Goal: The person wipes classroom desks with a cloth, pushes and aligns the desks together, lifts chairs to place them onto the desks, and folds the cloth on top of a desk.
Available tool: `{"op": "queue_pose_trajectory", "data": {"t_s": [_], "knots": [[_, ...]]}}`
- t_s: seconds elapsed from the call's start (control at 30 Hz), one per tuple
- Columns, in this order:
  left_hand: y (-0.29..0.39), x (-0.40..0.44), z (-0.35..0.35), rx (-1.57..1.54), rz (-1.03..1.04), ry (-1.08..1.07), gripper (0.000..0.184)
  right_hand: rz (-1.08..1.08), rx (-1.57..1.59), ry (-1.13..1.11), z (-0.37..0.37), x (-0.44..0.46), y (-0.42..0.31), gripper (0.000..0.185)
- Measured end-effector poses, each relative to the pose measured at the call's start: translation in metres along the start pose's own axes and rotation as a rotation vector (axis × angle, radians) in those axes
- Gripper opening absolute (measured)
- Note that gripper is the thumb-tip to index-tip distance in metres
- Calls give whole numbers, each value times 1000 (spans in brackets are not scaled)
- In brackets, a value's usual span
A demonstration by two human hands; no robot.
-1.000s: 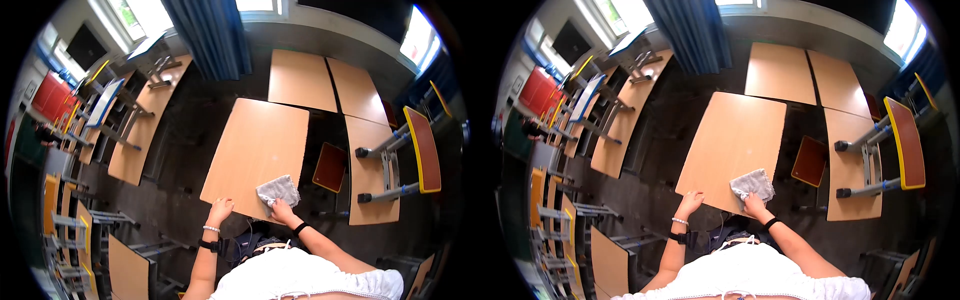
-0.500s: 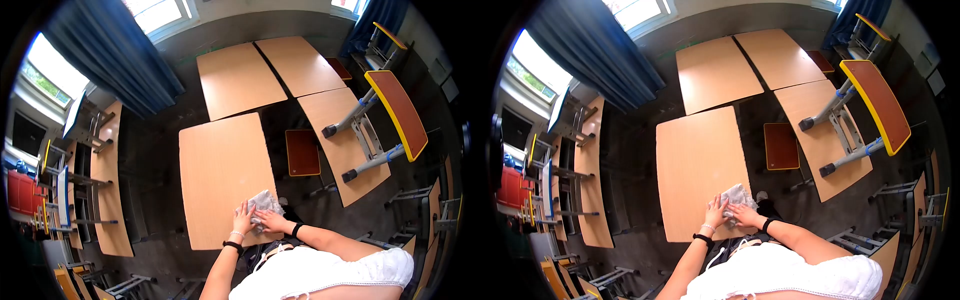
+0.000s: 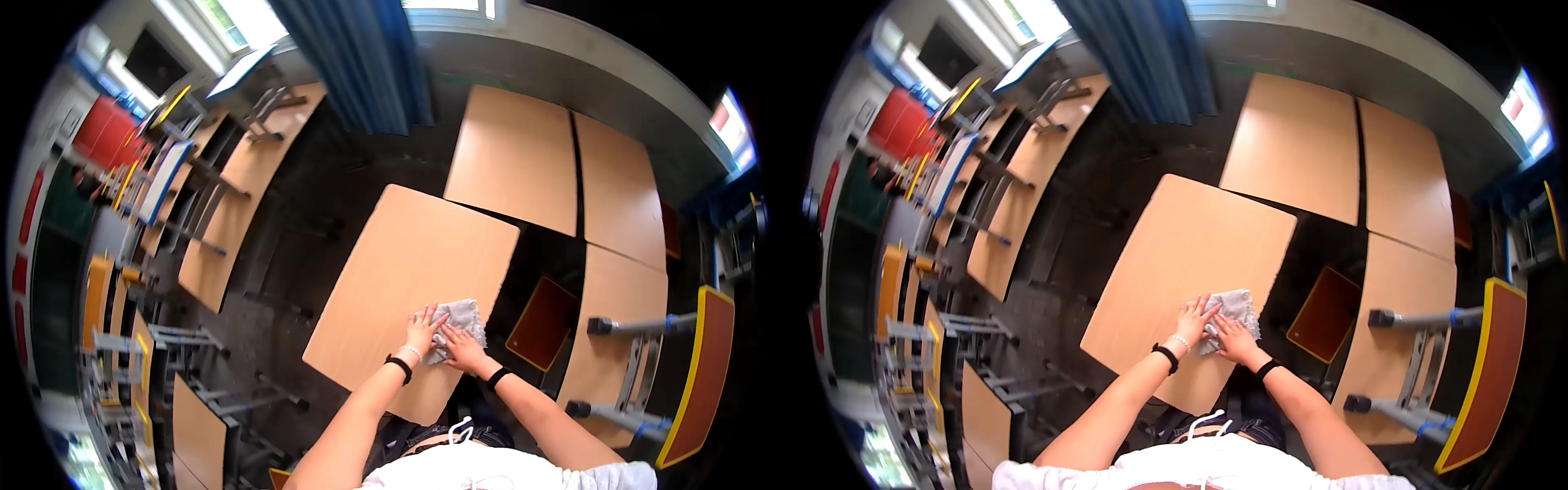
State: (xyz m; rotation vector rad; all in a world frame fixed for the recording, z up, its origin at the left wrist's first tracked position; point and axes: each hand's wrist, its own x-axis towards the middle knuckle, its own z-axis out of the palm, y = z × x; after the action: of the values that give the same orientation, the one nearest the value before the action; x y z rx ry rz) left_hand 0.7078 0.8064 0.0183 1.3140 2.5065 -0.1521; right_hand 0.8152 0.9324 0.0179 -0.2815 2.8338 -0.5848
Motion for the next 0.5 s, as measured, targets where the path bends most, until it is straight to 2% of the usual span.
{"op": "queue_pose_trajectory", "data": {"t_s": [0.07,0.17,0.23,0.27,0.3,0.33,0.5], "knots": [[3,5,3,-28,-83,12,87,-52,-25,-118,-10,8,11,69],[18,2,13,-78,-216,80,83,-85,56,-148,-6,15,22,66],[26,-4,19,-185,-229,96,76,-56,114,-146,-4,18,18,68],[29,-17,13,-250,-208,65,71,-24,153,-133,1,18,8,70],[28,-20,27,-240,-198,182,64,-13,156,-119,8,20,0,73],[25,-27,43,-245,-183,173,61,-3,156,-109,17,19,-10,73],[-30,-130,46,-458,-179,94,63,-2,44,-219,55,27,-103,76]]}}
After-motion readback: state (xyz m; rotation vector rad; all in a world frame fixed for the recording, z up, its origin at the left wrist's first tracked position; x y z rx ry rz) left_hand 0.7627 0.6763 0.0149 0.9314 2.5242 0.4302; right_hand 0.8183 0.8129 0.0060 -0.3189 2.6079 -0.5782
